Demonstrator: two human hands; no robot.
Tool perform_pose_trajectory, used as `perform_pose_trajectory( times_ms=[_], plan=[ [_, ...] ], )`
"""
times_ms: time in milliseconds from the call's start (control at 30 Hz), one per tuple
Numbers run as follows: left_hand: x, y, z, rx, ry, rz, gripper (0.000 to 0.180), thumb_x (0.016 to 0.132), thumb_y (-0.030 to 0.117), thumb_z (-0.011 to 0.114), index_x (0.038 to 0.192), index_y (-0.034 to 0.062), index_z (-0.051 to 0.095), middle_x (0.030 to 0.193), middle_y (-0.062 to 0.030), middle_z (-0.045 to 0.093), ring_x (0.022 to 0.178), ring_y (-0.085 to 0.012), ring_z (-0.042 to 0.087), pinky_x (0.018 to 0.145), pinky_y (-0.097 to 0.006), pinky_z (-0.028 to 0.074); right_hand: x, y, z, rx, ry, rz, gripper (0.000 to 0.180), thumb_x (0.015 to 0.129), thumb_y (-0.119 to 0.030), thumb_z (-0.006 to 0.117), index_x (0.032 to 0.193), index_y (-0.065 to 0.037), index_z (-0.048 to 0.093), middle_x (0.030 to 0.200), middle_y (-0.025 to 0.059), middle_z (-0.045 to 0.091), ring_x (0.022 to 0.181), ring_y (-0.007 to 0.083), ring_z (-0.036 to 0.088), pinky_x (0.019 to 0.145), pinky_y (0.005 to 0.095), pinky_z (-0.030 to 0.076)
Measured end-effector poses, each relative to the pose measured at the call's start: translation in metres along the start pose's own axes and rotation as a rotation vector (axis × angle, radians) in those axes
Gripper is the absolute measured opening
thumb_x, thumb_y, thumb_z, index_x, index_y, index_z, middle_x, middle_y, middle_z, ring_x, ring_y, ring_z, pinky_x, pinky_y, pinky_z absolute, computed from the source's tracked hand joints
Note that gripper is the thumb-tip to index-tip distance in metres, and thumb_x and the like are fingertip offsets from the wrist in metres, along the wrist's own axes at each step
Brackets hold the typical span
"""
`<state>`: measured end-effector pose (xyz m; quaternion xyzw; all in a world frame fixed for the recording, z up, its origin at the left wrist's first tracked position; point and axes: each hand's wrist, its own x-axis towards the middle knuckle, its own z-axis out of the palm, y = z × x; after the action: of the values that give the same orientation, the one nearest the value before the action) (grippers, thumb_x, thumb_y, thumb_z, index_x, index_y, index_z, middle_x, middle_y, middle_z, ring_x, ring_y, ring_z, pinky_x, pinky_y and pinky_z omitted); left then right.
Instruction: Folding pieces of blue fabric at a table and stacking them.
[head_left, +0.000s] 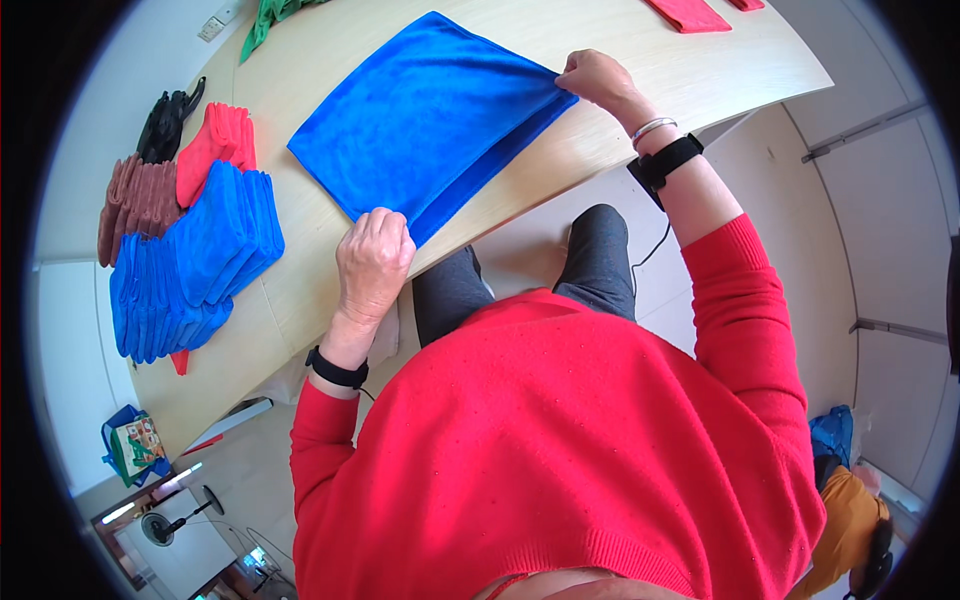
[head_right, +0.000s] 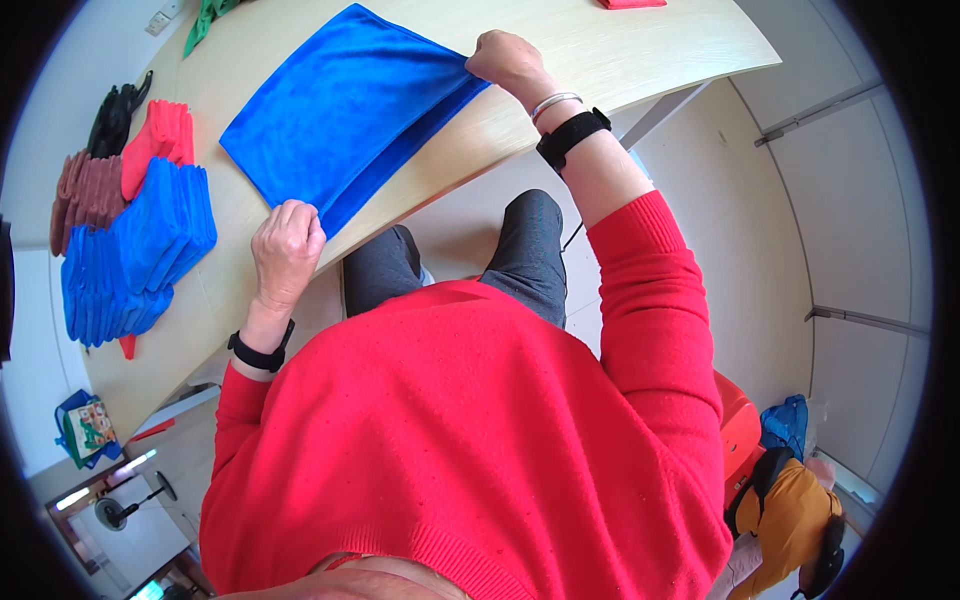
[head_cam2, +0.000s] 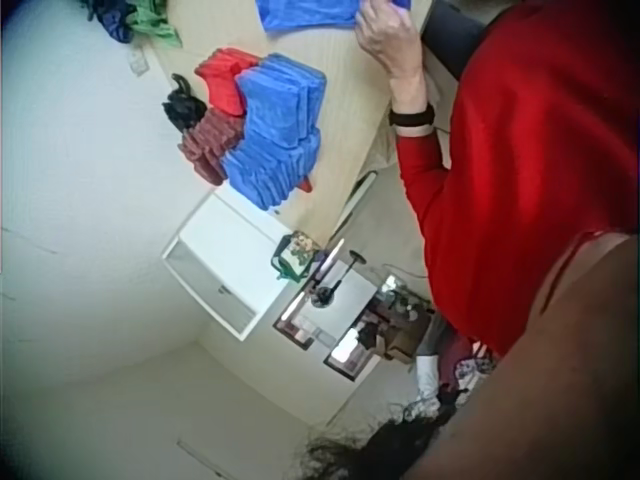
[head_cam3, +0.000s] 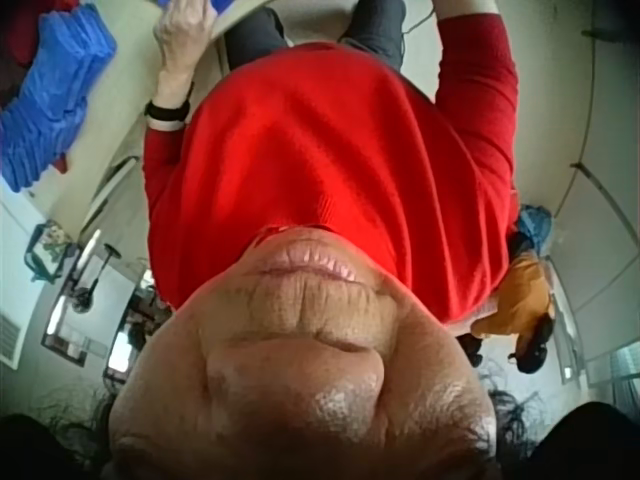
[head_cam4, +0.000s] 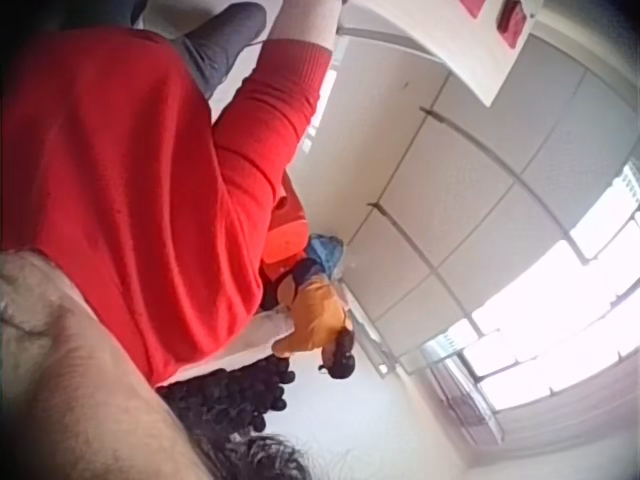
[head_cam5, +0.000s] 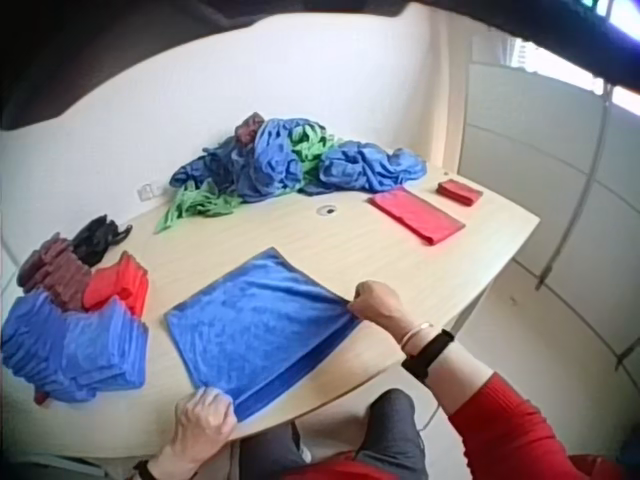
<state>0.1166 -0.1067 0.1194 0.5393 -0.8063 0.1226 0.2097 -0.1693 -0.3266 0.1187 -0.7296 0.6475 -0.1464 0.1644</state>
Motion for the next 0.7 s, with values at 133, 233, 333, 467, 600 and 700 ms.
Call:
perform_pose_trajectory(
  times_ms=[133, 233, 333, 467, 600, 700],
  plan=[
    [-0.007, 0.003, 0.002, -0.004, -0.068, 0.038, 0.010, 0.074, 0.002, 0.059, 0.074, 0.0054, 0.050, 0.072, -0.0096, 0.051, 0.069, -0.0269, 0.055, 0.062, -0.038, 0.046, -0.007, 0.006, 0.003, -0.149, 0.005, -0.079, 0.025, 0.074, -0.017, 0.052, 0.089, -0.005, 0.069, 0.085, 0.0150, 0.068, 0.076, 0.0307, 0.065, 0.072, 0.0343, 0.051],
    [-0.013, 0.005, 0.004, 0.004, -0.094, 0.050, 0.010, 0.074, 0.003, 0.059, 0.077, 0.0056, 0.050, 0.074, -0.0095, 0.051, 0.070, -0.0272, 0.055, 0.063, -0.038, 0.046, -0.007, 0.009, 0.001, -0.066, -0.034, -0.038, 0.024, 0.076, -0.016, 0.052, 0.089, -0.006, 0.070, 0.084, 0.0152, 0.068, 0.075, 0.0293, 0.065, 0.072, 0.0336, 0.051],
    [-0.016, 0.004, 0.005, 0.001, -0.097, 0.051, 0.010, 0.074, 0.003, 0.059, 0.077, 0.0057, 0.050, 0.074, -0.0095, 0.051, 0.070, -0.0272, 0.054, 0.062, -0.038, 0.045, -0.012, 0.012, 0.002, -0.031, -0.024, -0.024, 0.022, 0.076, -0.021, 0.057, 0.088, -0.005, 0.068, 0.079, 0.0131, 0.067, 0.072, 0.0242, 0.063, 0.068, 0.0313, 0.051],
    [-0.016, 0.004, 0.004, 0.004, -0.103, 0.063, 0.010, 0.074, 0.002, 0.059, 0.078, 0.0054, 0.050, 0.074, -0.0097, 0.051, 0.070, -0.0272, 0.055, 0.063, -0.038, 0.045, -0.014, 0.013, 0.001, -0.081, -0.020, -0.044, 0.023, 0.077, -0.024, 0.061, 0.088, -0.005, 0.068, 0.076, 0.0116, 0.066, 0.070, 0.0215, 0.063, 0.066, 0.0296, 0.050],
    [-0.012, 0.003, -0.003, 0.025, -0.092, 0.048, 0.010, 0.074, 0.002, 0.059, 0.080, 0.0051, 0.052, 0.076, -0.0098, 0.052, 0.071, -0.0271, 0.055, 0.064, -0.037, 0.046, -0.015, 0.012, -0.008, -0.026, 0.021, -0.069, 0.024, 0.078, -0.027, 0.063, 0.088, -0.006, 0.068, 0.076, 0.0113, 0.066, 0.070, 0.0220, 0.063, 0.067, 0.0297, 0.051],
    [-0.011, 0.002, -0.011, 0.043, -0.075, 0.016, 0.012, 0.074, 0.003, 0.060, 0.083, 0.0056, 0.053, 0.079, -0.0095, 0.054, 0.075, -0.0268, 0.056, 0.066, -0.036, 0.046, -0.017, 0.011, -0.017, 0.013, 0.039, -0.088, 0.025, 0.079, -0.030, 0.064, 0.088, -0.007, 0.068, 0.077, 0.0121, 0.067, 0.071, 0.0233, 0.063, 0.069, 0.0324, 0.051]
  ],
)
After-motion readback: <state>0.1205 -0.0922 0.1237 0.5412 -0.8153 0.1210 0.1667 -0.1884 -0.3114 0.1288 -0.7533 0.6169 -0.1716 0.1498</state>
